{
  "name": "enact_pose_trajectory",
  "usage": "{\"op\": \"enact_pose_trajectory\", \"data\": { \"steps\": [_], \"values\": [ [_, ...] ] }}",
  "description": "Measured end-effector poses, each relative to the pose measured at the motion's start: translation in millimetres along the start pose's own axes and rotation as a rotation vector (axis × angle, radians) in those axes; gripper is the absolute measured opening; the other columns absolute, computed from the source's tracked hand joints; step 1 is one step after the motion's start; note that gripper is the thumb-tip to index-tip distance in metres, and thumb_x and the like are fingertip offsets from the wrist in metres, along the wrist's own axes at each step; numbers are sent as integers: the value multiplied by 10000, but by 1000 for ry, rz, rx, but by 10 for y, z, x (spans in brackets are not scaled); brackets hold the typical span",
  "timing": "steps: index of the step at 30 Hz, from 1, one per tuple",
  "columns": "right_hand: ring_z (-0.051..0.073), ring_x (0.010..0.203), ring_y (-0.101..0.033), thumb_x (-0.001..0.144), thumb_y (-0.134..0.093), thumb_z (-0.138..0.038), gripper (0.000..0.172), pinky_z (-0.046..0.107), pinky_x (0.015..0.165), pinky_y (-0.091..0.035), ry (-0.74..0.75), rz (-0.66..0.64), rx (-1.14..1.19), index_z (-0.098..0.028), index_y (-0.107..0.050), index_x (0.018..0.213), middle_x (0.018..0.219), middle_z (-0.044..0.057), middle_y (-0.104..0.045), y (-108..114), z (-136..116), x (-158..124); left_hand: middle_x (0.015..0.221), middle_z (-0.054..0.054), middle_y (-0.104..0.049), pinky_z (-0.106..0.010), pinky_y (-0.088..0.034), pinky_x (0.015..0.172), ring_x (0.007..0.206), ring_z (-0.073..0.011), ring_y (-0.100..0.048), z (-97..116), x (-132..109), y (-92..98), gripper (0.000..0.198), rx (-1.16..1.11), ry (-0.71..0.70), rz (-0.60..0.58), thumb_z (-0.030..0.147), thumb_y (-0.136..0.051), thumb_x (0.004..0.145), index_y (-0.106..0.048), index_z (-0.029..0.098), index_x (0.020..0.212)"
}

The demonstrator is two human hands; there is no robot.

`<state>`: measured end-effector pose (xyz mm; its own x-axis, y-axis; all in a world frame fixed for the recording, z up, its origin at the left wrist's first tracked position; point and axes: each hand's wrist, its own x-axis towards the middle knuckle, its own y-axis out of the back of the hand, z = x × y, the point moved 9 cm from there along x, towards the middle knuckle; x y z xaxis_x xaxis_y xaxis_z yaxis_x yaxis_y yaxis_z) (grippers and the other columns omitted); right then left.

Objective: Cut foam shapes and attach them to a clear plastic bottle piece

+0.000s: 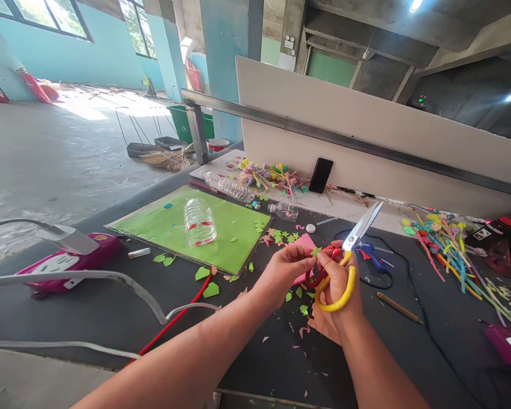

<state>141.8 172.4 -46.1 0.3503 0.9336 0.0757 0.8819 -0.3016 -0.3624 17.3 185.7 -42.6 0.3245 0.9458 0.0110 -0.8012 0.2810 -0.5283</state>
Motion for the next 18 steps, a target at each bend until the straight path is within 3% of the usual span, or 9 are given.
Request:
{"op": "enact_pose_trajectory", "data": {
  "steps": [10,18],
  "values": [
    [133,598,-615,722,-771,-300,395,251,521,-532,-13,-30,39,-291,-525,1031,761,-59,-597,-72,18,-57,672,14,-624,-224,-428,642,632,-88,-536,16,10,67,274,28,-90,104,317,-832,627,-651,130,717],
    [130,615,-626,715,-768,-300,369,247,548,-528,-1,16,30,-271,-550,1012,753,-64,-622,-20,67,-53,667,16,-612,-199,-410,607,611,-73,-504,30,-26,28,204,38,-129,84,318,-770,725,-672,140,754]
  ]
}}
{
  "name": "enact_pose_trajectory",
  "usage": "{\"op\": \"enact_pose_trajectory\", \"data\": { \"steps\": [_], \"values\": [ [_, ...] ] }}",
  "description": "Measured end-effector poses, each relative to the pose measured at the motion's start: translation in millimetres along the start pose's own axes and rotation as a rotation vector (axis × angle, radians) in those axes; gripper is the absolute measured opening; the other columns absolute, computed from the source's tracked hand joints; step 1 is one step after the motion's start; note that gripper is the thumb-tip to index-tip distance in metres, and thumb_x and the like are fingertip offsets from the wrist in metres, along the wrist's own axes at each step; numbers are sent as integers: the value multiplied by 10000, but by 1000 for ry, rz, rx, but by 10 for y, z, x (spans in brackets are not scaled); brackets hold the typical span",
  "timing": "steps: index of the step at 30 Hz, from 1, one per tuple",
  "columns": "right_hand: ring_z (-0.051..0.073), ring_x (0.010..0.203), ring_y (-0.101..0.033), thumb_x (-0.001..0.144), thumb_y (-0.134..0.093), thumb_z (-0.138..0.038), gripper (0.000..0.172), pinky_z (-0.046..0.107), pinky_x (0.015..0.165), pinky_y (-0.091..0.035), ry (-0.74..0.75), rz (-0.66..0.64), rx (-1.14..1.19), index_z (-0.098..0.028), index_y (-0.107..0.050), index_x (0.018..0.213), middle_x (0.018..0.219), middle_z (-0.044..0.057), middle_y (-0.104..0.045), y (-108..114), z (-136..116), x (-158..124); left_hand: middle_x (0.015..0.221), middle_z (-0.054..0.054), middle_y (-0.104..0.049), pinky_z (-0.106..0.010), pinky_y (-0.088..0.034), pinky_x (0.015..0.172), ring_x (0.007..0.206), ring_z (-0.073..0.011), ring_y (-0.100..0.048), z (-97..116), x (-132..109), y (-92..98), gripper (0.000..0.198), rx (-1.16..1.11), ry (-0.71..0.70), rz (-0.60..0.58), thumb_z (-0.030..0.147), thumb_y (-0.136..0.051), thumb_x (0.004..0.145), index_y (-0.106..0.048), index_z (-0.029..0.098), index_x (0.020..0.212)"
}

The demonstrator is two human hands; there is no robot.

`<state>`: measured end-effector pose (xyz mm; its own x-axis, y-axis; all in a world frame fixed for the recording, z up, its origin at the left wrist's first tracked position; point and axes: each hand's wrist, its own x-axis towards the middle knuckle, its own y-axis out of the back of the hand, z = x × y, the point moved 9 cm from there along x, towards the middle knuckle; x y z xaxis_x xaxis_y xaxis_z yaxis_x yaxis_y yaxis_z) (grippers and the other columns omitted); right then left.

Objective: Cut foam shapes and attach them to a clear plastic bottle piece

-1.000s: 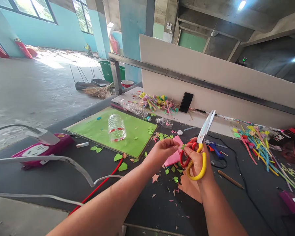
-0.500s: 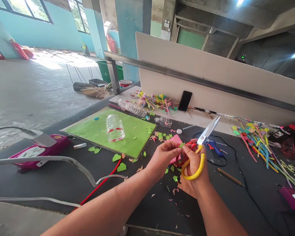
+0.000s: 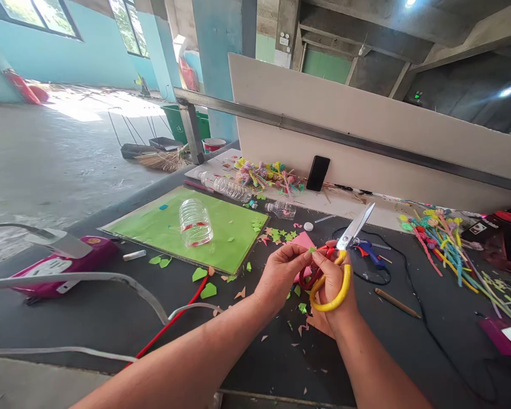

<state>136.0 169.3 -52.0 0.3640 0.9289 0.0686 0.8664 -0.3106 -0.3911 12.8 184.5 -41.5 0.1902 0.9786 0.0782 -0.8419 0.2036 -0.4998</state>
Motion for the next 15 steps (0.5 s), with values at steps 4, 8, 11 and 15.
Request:
{"op": "enact_pose_trajectory", "data": {
  "steps": [4,8,11,15],
  "values": [
    [119,629,-622,733,-760,-268,324,239,562,-523,1,20,59,-268,-560,988,782,-58,-626,-18,-23,-21,759,5,-659,-190,-423,632,664,-77,-540,-23,-18,-25,203,-35,7,1,285,-791,706,-695,154,827],
    [116,648,-625,715,-764,-233,349,238,586,-521,-22,18,134,-267,-553,991,787,-58,-624,-53,-16,-46,753,4,-678,-181,-422,613,655,-77,-552,-28,-19,-12,196,-45,-3,45,282,-802,691,-708,153,805],
    [117,632,-615,704,-756,-217,342,241,577,-514,-43,6,179,-259,-544,969,753,-62,-611,-75,11,-54,736,4,-684,-185,-440,632,658,-79,-564,-23,-15,0,178,-60,-23,61,273,-807,685,-718,151,778],
    [110,604,-594,688,-768,-211,319,237,567,-504,-54,6,204,-242,-544,913,717,-64,-604,-90,10,-53,740,3,-696,-192,-461,663,673,-82,-581,-33,-16,6,164,-101,-28,63,257,-816,673,-724,153,760]
  ]
}}
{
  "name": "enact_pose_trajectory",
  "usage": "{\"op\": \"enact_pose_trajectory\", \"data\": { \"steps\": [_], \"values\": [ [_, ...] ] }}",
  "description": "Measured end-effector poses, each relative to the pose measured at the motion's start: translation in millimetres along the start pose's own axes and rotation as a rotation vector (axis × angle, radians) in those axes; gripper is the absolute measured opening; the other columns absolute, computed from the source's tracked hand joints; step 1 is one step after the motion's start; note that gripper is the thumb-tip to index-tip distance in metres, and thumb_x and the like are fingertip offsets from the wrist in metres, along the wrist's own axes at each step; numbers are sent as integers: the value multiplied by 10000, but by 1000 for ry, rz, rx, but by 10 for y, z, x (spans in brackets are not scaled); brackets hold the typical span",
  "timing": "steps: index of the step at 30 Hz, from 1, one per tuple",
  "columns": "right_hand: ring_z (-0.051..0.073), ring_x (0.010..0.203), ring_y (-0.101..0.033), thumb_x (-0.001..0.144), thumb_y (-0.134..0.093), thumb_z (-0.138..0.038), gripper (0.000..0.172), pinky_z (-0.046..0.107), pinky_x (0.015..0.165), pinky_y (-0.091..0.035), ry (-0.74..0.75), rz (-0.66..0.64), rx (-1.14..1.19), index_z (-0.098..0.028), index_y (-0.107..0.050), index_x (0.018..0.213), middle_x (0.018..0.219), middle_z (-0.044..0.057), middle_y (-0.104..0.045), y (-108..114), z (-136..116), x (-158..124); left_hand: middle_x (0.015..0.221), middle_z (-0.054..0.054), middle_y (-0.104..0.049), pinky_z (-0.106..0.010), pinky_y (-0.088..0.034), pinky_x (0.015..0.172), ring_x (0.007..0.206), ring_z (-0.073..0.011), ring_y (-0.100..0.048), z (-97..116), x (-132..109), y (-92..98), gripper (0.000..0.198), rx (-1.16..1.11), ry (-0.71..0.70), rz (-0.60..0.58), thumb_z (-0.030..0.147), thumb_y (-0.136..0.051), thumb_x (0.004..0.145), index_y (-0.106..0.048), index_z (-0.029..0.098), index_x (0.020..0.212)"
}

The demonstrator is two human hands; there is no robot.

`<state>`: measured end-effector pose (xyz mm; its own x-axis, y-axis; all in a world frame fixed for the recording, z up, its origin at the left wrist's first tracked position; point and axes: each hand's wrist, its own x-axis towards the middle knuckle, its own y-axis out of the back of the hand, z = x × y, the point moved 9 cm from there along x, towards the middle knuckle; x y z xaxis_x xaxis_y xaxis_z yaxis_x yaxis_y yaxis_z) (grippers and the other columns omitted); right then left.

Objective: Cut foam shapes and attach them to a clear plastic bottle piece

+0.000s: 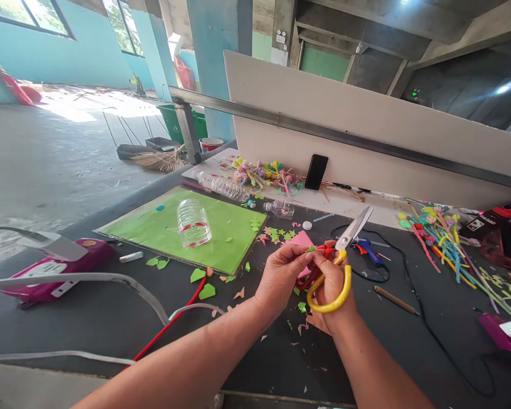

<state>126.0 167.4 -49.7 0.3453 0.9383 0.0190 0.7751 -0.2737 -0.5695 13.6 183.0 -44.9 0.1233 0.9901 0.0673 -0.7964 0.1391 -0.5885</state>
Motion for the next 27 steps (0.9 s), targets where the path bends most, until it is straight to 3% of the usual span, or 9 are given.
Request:
{"op": "enact_pose_trajectory", "data": {
  "steps": [9,14,19,24,27],
  "values": [
    [102,662,-634,713,-788,-286,343,230,647,-537,-10,-90,-31,-271,-557,967,772,-69,-635,-161,-99,-56,688,-1,-667,-211,-456,655,640,-92,-569,159,32,47,199,0,-14,23,290,-808,674,-691,136,719],
    [108,532,-556,805,-704,-404,302,216,460,-475,-32,-297,-222,-271,-540,1021,717,-52,-593,-251,-261,2,689,5,-632,-210,-420,694,682,-93,-536,359,85,103,197,148,-80,30,310,-752,737,-661,139,702],
    [101,578,-521,801,-704,-436,332,203,486,-453,77,-397,-368,-293,-526,1041,764,-52,-545,-254,-455,57,719,-4,-634,-219,-402,713,707,-103,-537,416,75,35,210,206,-108,-56,335,-724,768,-655,141,725],
    [97,543,-470,873,-581,-517,319,219,462,-391,124,-525,-589,-308,-513,1106,801,-34,-521,-327,-821,-288,741,-24,-663,-228,-389,659,672,-111,-537,387,17,-78,245,213,-53,-158,375,-739,750,-669,140,759],
    [113,549,-468,857,-539,-607,464,244,483,-396,119,-580,-795,-302,-512,1204,785,-17,-528,-175,-1121,-605,799,-48,-695,-243,-406,686,717,-136,-577,418,-90,-229,259,219,-2,-265,397,-722,761,-673,144,782]
  ]
}}
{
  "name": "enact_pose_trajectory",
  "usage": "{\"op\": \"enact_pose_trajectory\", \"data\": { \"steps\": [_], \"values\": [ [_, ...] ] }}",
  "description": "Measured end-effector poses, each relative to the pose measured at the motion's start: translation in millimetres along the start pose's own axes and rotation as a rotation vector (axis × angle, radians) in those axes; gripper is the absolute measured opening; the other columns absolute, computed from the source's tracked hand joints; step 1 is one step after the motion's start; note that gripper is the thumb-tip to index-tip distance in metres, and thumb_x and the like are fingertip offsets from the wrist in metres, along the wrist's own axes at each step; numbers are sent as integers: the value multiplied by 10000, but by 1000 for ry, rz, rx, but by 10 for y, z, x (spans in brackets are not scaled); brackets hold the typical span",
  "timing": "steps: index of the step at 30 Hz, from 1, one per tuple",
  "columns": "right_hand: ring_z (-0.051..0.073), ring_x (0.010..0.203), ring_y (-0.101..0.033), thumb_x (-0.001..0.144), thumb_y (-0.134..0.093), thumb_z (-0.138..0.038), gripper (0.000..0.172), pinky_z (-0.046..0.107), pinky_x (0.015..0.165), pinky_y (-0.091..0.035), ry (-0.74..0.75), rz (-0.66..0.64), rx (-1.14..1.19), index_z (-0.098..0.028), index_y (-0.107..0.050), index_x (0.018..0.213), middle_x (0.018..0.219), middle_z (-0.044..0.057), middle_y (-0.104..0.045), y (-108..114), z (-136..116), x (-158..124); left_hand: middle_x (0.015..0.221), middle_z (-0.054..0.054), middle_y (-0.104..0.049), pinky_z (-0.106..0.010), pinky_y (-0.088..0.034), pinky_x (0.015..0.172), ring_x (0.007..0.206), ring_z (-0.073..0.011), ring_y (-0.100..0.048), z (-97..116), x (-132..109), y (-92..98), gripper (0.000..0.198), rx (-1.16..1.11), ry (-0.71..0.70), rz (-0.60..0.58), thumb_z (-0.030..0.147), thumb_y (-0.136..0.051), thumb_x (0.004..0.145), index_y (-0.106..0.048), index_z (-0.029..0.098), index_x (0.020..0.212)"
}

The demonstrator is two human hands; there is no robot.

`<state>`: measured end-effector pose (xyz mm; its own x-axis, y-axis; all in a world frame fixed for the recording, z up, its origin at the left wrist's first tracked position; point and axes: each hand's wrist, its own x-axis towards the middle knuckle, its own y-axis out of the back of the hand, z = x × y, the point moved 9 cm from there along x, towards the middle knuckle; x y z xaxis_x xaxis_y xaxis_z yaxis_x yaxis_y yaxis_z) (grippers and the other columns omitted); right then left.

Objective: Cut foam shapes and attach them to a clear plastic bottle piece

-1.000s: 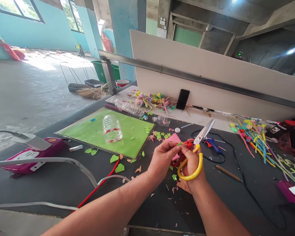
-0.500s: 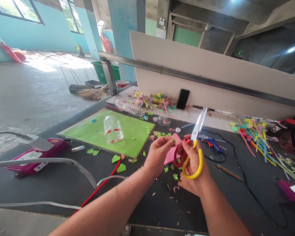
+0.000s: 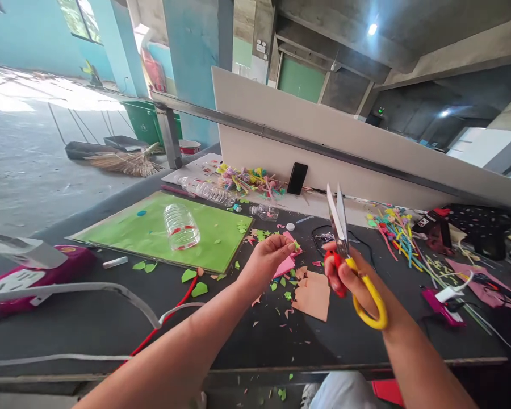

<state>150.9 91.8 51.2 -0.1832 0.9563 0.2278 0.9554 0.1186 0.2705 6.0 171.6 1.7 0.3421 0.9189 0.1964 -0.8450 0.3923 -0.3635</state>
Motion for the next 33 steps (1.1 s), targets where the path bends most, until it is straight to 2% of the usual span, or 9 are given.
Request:
{"op": "enact_pose_trajectory", "data": {
  "steps": [2,4,6,8,11,15,19,25,33],
  "values": [
    [109,531,-449,849,-549,-609,502,242,486,-378,-107,-20,-232,-281,-543,1229,740,-16,-539,148,24,-288,800,-53,-698,-255,-413,702,742,-152,-595,73,-90,-118,267,33,31,-58,410,-708,768,-665,146,760],
    [104,508,-410,809,-608,-603,534,240,494,-361,-158,78,-427,-270,-586,1225,648,-38,-510,355,41,-564,767,-45,-690,-258,-409,693,725,-152,-596,144,-211,-217,274,71,65,-89,417,-705,765,-649,151,726],
    [113,515,-436,788,-609,-630,596,249,515,-379,-214,132,-468,-270,-571,1262,639,-36,-530,440,96,-807,752,-44,-687,-262,-407,698,736,-158,-602,201,-345,-295,275,85,92,-113,419,-712,753,-638,157,717],
    [122,529,-469,785,-566,-679,605,256,524,-394,-288,136,-409,-256,-589,1216,667,-21,-552,407,180,-999,753,-51,-687,-266,-405,690,742,-165,-600,227,-478,-342,285,106,125,-128,429,-718,739,-635,157,711],
    [135,587,-517,745,-551,-743,611,258,560,-415,-376,103,-320,-246,-611,1096,720,2,-582,238,271,-1183,768,-66,-690,-266,-402,660,726,-167,-591,248,-655,-370,305,140,168,-148,446,-730,714,-647,153,709],
    [111,555,-457,730,-513,-790,640,248,540,-397,-439,-21,-157,-255,-576,1076,727,-7,-546,-97,327,-1286,801,-77,-705,-256,-410,623,714,-170,-598,318,-836,-392,285,113,193,-178,430,-748,689,-669,156,701],
    [89,538,-421,729,-516,-791,622,234,527,-367,-502,-90,-34,-263,-564,1056,754,-5,-539,-333,367,-1337,709,-61,-691,-244,-400,577,640,-155,-574,363,-928,-346,250,113,199,-172,392,-757,675,-692,152,698],
    [111,550,-386,719,-463,-829,650,253,536,-346,-442,-119,-121,-284,-570,1057,723,-6,-520,-471,408,-1347,709,-47,-693,-242,-382,590,632,-145,-560,293,-972,-273,171,254,237,-188,317,-653,738,-676,153,695],
    [115,544,-390,769,-423,-801,633,257,530,-342,-403,-149,-183,-272,-588,1075,716,-4,-519,-520,400,-1321,668,-25,-671,-246,-394,617,641,-148,-554,202,-992,-208,119,398,266,-147,248,-579,724,-632,164,660]
  ]
}}
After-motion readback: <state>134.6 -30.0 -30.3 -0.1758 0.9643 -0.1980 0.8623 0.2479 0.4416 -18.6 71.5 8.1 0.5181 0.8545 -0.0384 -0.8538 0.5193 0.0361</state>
